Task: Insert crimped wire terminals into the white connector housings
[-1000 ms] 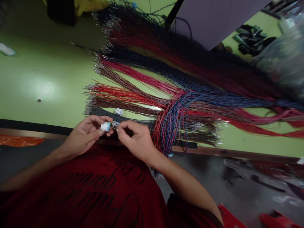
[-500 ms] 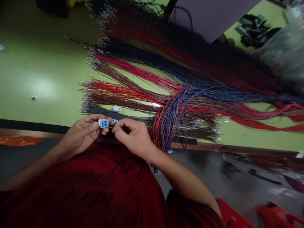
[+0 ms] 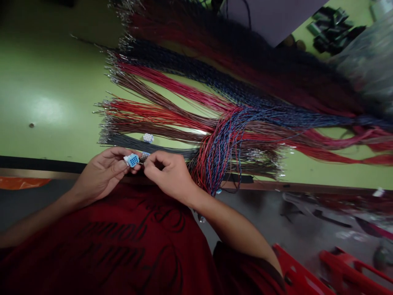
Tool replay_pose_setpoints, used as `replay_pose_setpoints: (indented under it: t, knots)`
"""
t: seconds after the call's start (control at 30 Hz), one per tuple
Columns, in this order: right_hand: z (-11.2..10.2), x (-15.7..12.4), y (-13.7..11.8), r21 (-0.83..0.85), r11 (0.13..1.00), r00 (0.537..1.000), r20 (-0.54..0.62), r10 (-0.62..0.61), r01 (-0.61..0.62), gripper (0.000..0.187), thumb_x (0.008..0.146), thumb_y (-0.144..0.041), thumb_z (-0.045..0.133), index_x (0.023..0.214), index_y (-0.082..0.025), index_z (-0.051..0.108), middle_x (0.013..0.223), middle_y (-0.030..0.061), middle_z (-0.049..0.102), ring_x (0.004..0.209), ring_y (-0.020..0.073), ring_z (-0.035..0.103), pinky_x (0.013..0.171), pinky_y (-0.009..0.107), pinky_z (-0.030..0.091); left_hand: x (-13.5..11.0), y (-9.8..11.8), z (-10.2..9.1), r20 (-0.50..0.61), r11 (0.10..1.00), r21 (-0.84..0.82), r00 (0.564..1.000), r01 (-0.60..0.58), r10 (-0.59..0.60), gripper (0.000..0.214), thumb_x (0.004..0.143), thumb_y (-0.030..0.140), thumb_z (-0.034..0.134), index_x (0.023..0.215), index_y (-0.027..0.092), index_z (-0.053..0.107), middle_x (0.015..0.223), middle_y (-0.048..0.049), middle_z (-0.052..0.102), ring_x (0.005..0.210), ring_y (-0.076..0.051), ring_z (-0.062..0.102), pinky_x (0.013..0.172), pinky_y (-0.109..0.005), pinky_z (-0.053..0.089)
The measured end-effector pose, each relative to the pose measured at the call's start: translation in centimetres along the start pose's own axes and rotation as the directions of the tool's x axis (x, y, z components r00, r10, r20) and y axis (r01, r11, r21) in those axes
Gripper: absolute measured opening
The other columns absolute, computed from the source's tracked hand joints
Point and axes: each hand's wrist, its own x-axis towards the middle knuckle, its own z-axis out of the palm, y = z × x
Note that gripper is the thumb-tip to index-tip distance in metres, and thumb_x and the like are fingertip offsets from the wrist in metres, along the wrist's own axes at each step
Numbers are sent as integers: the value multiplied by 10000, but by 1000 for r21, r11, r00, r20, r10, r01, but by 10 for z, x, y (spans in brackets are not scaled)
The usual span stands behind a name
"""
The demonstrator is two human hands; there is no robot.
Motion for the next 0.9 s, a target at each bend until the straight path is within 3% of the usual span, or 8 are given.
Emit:
replay_pose_setpoints:
  t: [0.17, 0.33, 0.57, 0.8, 0.9]
  knots:
    - [4, 2, 2, 47, 998, 999, 22, -31, 30, 181, 813, -137, 541, 664, -163, 641, 685, -14, 708, 651, 88, 634, 656, 195, 501, -1, -3, 1, -15, 993, 88, 997, -74, 76, 145, 789, 200, 815, 920, 197, 753, 990, -50, 789, 731, -118, 728, 736, -232, 609]
    - [9, 3, 0, 91, 996, 998, 59, -28, 22, 190, 857, -144, 549, 711, -163, 669, 724, -1, 733, 689, 98, 661, 705, 206, 518, -1, -5, -1, -50, 991, 115, 996, -63, 69, 174, 770, 255, 833, 894, 187, 733, 941, -54, 789, 681, -131, 720, 669, -249, 616]
    - [10, 1, 1, 70, 996, 998, 39, -56, 54, 154, 875, -163, 578, 728, -159, 624, 731, 6, 715, 684, 96, 646, 697, 204, 503, -5, -8, -1, -52, 988, 140, 996, -64, 72, 170, 800, 272, 809, 924, 182, 735, 939, -57, 783, 715, -128, 722, 714, -248, 610]
    - [5, -2, -6, -41, 994, 993, 53, -103, 105, 159, 892, -143, 553, 746, -177, 606, 707, -14, 703, 649, 95, 631, 655, 205, 489, -5, -2, 4, -75, 990, 140, 997, -1, 11, 236, 772, 312, 833, 922, 162, 730, 828, -45, 765, 681, -134, 707, 687, -255, 600]
    - [-8, 4, 1, -240, 951, 981, 47, -190, 196, 170, 943, -206, 554, 812, -179, 658, 789, 25, 726, 721, 131, 654, 699, 250, 506, -5, 1, 2, -94, 987, 158, 995, 34, -19, 250, 784, 335, 820, 932, 158, 723, 865, -63, 768, 697, -161, 720, 689, -291, 610]
